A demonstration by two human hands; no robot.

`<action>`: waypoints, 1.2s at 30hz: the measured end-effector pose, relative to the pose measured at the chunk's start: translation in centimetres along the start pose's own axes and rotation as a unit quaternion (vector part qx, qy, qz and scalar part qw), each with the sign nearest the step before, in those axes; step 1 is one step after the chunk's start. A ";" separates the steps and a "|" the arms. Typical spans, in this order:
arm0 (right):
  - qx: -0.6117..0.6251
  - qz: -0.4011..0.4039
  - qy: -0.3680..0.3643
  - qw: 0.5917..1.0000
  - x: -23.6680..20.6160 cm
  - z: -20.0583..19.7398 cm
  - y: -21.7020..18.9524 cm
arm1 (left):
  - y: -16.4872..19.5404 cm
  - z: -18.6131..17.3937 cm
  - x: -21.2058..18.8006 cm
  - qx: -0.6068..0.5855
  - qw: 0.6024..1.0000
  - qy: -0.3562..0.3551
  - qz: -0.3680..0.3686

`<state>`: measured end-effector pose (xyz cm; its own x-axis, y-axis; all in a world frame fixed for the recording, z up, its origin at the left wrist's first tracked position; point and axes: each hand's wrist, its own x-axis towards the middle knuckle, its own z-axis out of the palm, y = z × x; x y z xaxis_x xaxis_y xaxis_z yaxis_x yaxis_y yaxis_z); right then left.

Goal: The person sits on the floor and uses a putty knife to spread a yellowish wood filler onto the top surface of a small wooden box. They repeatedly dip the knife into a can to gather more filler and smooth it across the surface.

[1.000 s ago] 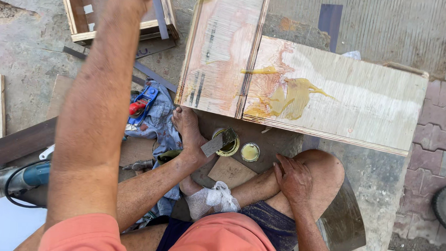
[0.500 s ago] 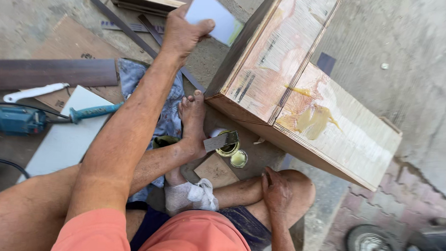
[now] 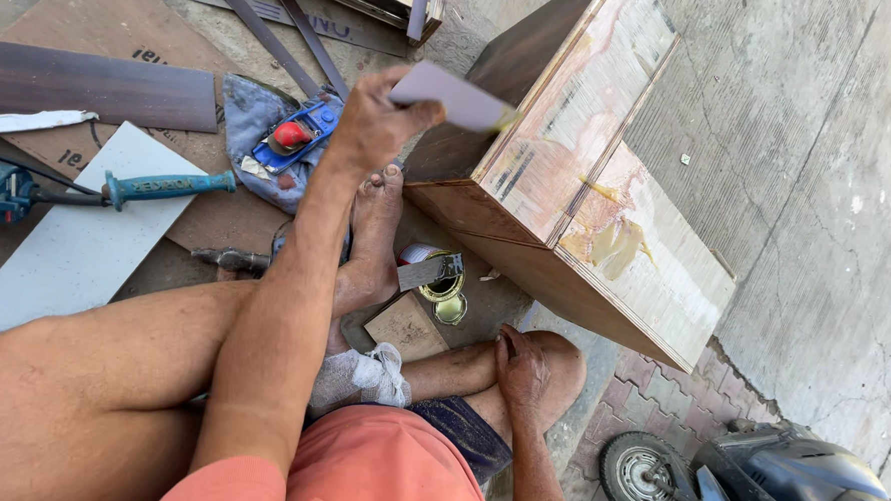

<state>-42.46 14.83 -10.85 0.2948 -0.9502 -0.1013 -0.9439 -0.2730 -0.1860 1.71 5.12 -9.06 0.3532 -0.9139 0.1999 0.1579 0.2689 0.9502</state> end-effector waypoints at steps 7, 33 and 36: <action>0.002 -0.012 0.005 1.000 -0.5 0.4 -0.4 | 3.3 -2.1 -2.7 -0.138 0.990 -0.033 0.007; 0.042 -0.006 0.047 0.998 -0.4 0.5 3.1 | 13.9 3.5 8.9 0.536 0.754 -0.325 0.199; 0.043 -0.006 0.052 0.998 -0.4 0.5 3.3 | 15.4 4.1 6.8 0.479 0.817 -0.313 0.072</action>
<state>-45.64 14.41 -11.89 0.2858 -0.9583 0.0019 -0.9224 -0.2756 -0.2706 2.76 1.80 7.92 -0.2832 -0.9508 0.1259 -0.7431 0.3005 0.5979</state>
